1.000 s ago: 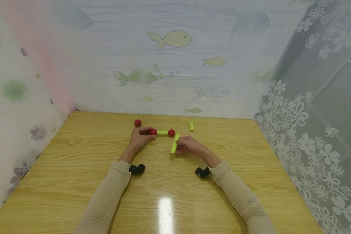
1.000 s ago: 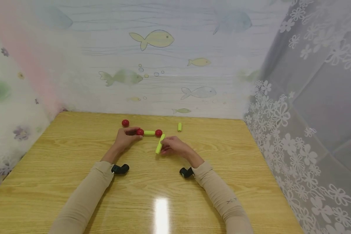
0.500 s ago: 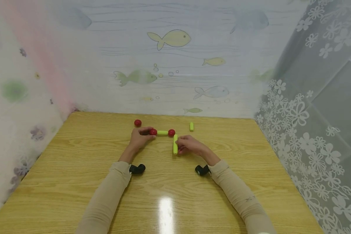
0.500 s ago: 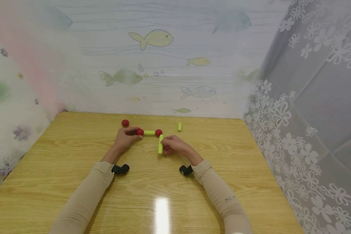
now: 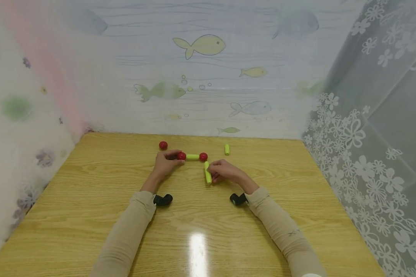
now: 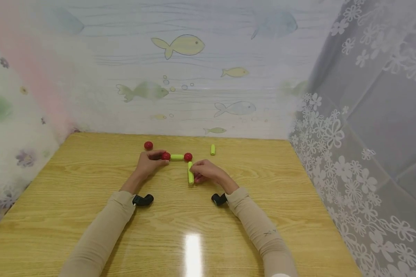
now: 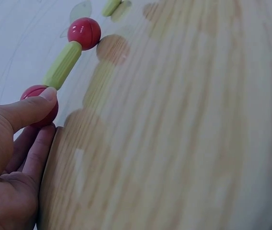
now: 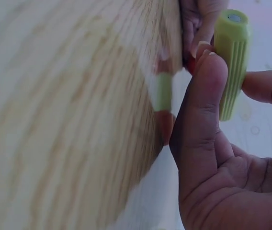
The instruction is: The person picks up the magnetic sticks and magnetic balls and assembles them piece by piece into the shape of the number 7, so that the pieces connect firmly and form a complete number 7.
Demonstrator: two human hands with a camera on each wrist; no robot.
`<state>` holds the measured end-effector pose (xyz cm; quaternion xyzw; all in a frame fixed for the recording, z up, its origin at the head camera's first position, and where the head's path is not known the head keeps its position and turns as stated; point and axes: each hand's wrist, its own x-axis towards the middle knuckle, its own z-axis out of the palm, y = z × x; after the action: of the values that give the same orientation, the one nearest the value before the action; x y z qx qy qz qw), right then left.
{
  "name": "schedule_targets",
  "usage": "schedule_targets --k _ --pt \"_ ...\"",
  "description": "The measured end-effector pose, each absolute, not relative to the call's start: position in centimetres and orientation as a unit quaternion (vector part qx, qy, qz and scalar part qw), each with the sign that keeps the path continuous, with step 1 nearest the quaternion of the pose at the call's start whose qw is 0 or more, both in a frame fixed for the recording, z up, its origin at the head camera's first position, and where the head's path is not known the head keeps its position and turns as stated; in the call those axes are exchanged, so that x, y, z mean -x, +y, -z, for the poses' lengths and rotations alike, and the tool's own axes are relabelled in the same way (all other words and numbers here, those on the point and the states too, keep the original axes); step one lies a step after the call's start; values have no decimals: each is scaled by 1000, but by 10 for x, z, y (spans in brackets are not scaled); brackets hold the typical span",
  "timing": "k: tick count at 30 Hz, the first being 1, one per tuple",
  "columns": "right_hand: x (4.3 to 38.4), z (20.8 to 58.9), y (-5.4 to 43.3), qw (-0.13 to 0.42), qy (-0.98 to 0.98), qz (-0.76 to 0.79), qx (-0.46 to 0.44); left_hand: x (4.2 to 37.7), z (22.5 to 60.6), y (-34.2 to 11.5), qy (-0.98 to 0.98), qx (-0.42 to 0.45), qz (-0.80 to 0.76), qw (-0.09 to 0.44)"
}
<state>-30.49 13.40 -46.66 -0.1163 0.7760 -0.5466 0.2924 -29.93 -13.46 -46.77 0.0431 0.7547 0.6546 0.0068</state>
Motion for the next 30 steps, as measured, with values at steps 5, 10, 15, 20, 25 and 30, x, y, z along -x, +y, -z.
schedule_targets --k 5,10,15,20,25,30 --pt "306 466 133 293 776 548 107 311 485 -136 749 -41 -661 3" --pt "306 464 131 294 775 550 99 320 499 -138 748 -36 -662 -9" --pt "307 463 130 290 781 543 102 321 501 -139 755 -28 -654 -18" --pt "309 464 130 286 787 535 111 320 500 -138 763 -26 -645 -23" --pt "309 466 130 285 790 529 125 319 501 -137 768 -21 -639 -23" --pt "308 464 129 285 793 523 128 319 503 -138 766 -20 -642 -23"
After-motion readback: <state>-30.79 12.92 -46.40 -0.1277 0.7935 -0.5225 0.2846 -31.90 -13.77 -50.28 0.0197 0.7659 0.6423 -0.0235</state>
